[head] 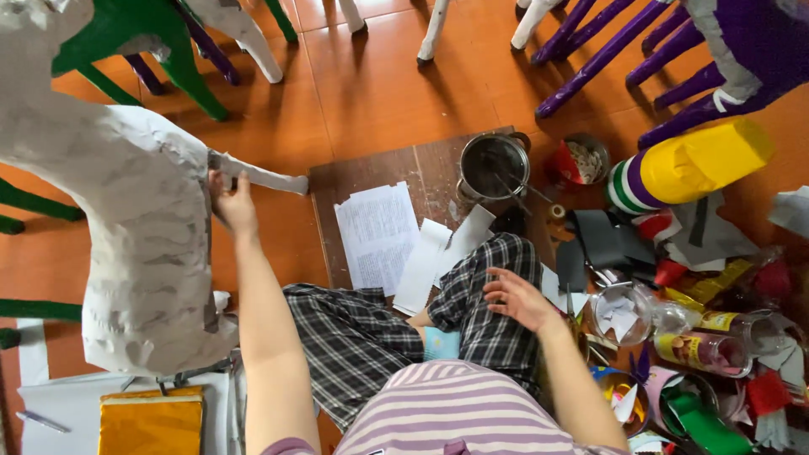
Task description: Applying adhesive-soaked paper strips to a horse-shaped armature to create a paper-mache model
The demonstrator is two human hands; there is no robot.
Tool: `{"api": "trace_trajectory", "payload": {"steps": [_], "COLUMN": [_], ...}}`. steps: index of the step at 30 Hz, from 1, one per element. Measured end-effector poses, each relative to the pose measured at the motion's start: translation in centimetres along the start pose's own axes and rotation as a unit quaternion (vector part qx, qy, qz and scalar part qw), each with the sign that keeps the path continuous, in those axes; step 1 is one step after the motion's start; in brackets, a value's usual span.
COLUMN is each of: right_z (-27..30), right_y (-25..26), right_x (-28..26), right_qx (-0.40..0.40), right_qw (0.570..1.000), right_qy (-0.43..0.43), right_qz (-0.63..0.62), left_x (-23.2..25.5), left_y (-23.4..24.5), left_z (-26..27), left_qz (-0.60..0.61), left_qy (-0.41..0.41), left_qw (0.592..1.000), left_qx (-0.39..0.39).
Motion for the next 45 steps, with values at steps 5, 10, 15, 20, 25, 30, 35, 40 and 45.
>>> {"api": "trace_trajectory", "payload": {"steps": [5,10,15,20,25,30,35,40,45], "right_z": [-2.5,-4.8,-5.8,-2.6,-3.9,-4.9,-8.3,-11.8,-12.5], "right_y": [-3.6,-8.6,-13.3,-19.7,-22.3,-23.2,-21.9,-20.6,-19.4], "right_x": [1.9,-0.3,-5.9,-15.5,-19.5,-19.2,-16.4,-14.9,-14.3], "right_qx": [-0.025,-0.094,-0.139,-0.073,-0.019,0.016,0.056,0.1,0.044], "right_qw": [1.0,0.99,0.949,0.884,0.757,0.789,0.778,0.774,0.793], "right_qy": [0.001,0.043,0.184,0.286,0.501,0.432,0.449,0.46,0.428], "right_qz": [0.017,0.098,0.216,0.362,0.419,0.435,0.436,0.423,0.431], "left_x": [5.4,5.0,2.5,20.3,34.6,32.0,27.2,22.9,17.3], "left_y": [-0.8,-0.8,-2.1,-2.1,0.2,-0.6,-0.7,-1.9,-3.2], "left_z": [-0.7,-2.0,-1.4,4.7,9.1,9.9,10.6,13.9,16.3], "left_qz": [-0.057,-0.106,-0.116,0.02,-0.101,-0.033,0.043,0.029,-0.074], "left_qy": [-0.058,-0.039,-0.138,-0.042,-0.152,-0.145,-0.079,-0.027,-0.034], "left_qw": [0.997,0.994,0.981,0.938,0.793,0.73,0.852,0.923,0.918], "left_qx": [0.018,-0.009,-0.079,-0.344,-0.581,-0.667,-0.516,-0.382,-0.387]}}
Point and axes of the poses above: each hand's wrist, its own z-axis away from the middle knuckle, its own y-axis out of the back of the hand, x = y × z, the point moved 2 cm from there along -z, towards the middle knuckle, and after that the axes turned 8 degrees about x, right-handed, at the moved point
